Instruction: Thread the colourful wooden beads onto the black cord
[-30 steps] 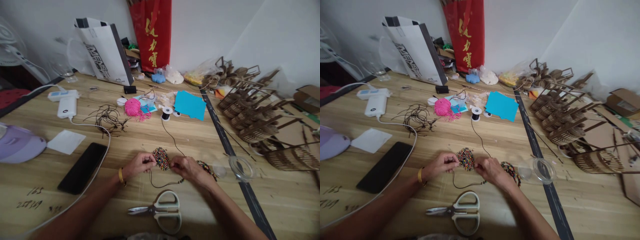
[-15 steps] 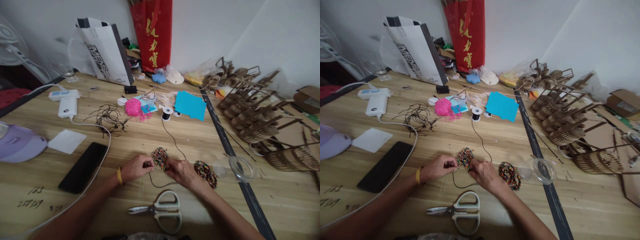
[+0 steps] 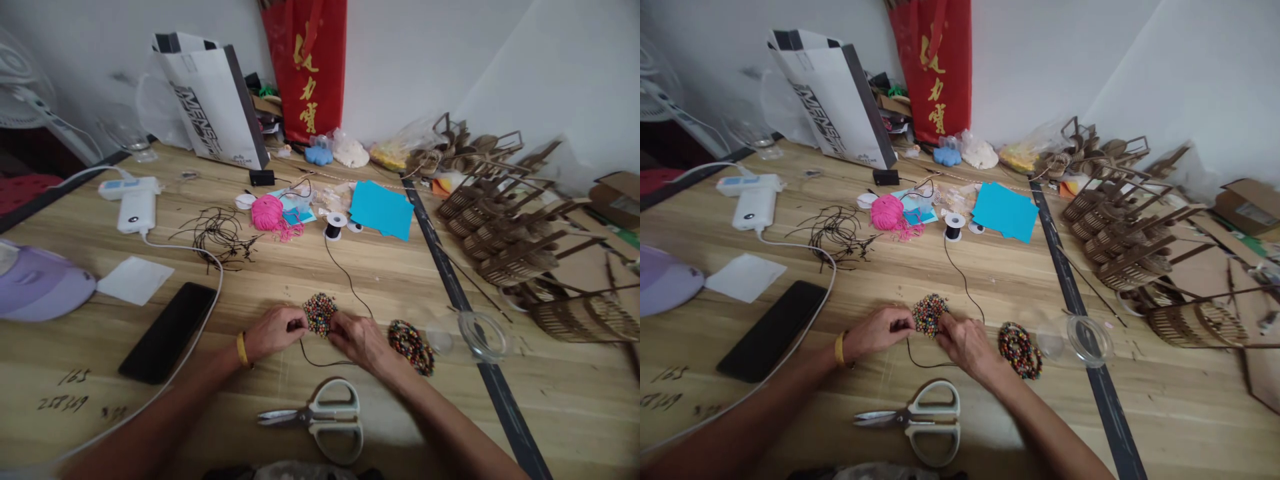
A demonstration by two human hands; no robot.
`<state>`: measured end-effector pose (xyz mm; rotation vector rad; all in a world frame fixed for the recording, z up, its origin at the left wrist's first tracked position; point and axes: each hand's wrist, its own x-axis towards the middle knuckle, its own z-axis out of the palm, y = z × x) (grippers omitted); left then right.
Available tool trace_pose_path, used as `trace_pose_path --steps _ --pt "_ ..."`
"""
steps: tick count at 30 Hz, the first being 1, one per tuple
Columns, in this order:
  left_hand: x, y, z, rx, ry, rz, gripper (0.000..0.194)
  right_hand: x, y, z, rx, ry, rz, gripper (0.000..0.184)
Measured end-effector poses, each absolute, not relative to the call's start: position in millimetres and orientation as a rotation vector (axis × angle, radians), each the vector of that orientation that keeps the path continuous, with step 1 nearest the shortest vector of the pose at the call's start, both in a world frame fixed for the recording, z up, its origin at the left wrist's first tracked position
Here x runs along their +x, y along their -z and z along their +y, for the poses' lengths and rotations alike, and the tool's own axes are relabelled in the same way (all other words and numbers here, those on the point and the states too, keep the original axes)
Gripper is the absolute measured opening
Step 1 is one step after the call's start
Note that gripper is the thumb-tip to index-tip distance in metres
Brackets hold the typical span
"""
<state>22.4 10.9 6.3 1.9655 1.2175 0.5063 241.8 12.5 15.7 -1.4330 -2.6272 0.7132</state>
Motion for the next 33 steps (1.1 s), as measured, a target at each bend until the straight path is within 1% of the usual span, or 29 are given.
trace_pose_path --steps 8,16,21,26,33 --pt "22 -2 10 1.779 -0.55 1.143 0.009 254 -20 20 -1.347 -0.89 -2.523 0.009" --pt "18 -2 14 1.528 -0.612 0.98 0.016 264 -19 27 -1.323 -0.675 -2.59 0.013" --pt "17 -4 15 1.39 -0.604 0.939 0.018 260 -16 26 -1.271 -0.66 -2.626 0.013" --pt "17 -2 15 1.327 -0.607 0.906 0.018 262 -14 28 -1.313 -0.627 -2.574 0.011" --pt "14 10 18 1.251 -0.615 0.866 0.022 257 -14 23 -1.223 -0.6 -2.673 0.015"
